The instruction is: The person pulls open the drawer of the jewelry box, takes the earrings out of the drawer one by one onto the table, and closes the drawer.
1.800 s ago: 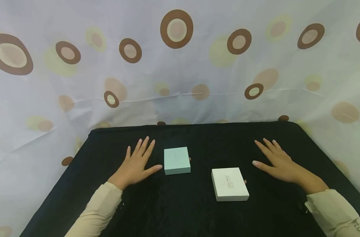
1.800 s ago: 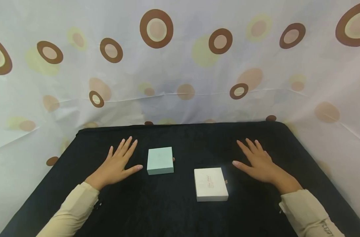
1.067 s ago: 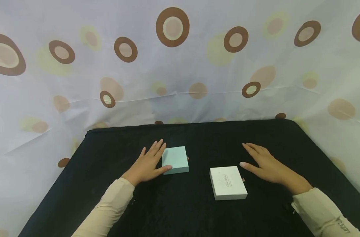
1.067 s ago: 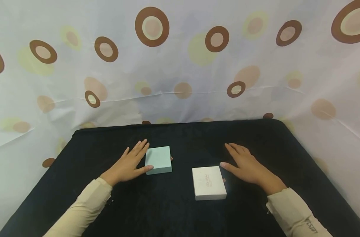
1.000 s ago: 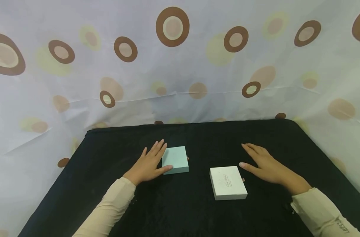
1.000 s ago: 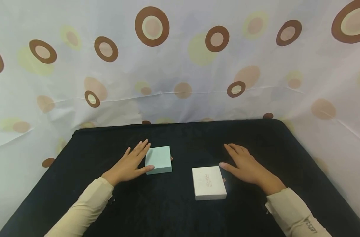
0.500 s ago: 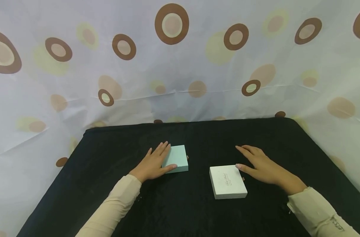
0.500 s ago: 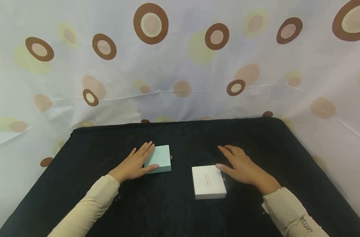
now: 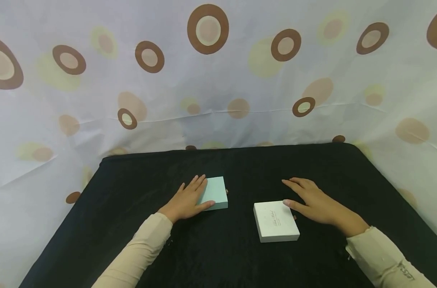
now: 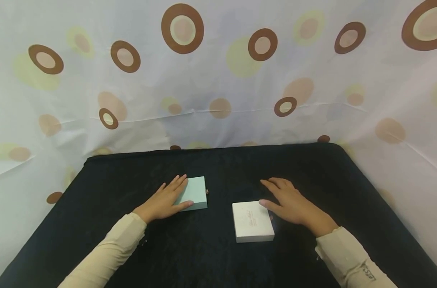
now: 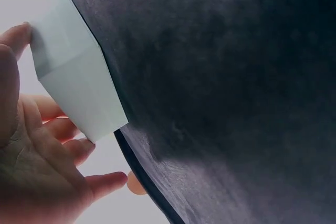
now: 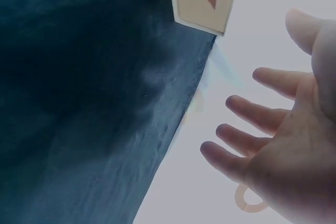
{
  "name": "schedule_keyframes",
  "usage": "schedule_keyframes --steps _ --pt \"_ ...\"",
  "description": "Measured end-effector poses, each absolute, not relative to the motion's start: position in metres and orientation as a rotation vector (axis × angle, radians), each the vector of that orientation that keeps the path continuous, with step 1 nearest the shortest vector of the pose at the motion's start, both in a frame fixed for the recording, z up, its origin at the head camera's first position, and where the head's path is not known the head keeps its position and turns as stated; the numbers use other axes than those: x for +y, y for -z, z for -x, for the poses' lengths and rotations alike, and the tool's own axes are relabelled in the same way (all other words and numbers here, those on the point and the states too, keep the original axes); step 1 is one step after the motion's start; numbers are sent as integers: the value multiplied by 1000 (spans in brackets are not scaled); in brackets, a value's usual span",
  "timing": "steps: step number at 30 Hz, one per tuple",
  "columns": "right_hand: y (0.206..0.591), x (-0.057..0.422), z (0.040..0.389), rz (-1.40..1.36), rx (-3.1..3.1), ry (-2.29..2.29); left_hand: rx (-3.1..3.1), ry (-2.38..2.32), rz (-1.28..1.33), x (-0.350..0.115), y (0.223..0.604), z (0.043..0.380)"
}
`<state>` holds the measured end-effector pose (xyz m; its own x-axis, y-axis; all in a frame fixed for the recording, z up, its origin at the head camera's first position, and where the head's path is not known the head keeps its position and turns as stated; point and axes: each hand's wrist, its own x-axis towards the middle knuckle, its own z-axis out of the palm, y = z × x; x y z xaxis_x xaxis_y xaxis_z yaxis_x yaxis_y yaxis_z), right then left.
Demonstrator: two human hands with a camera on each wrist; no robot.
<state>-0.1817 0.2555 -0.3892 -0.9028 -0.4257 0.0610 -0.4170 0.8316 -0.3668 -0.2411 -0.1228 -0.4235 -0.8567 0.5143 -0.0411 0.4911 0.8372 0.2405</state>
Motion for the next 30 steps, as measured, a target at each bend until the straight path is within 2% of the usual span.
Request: schedule_keyframes --steps 30 --pt "355 205 225 832 2963 644 2858 -386 -783 -125 423 243"
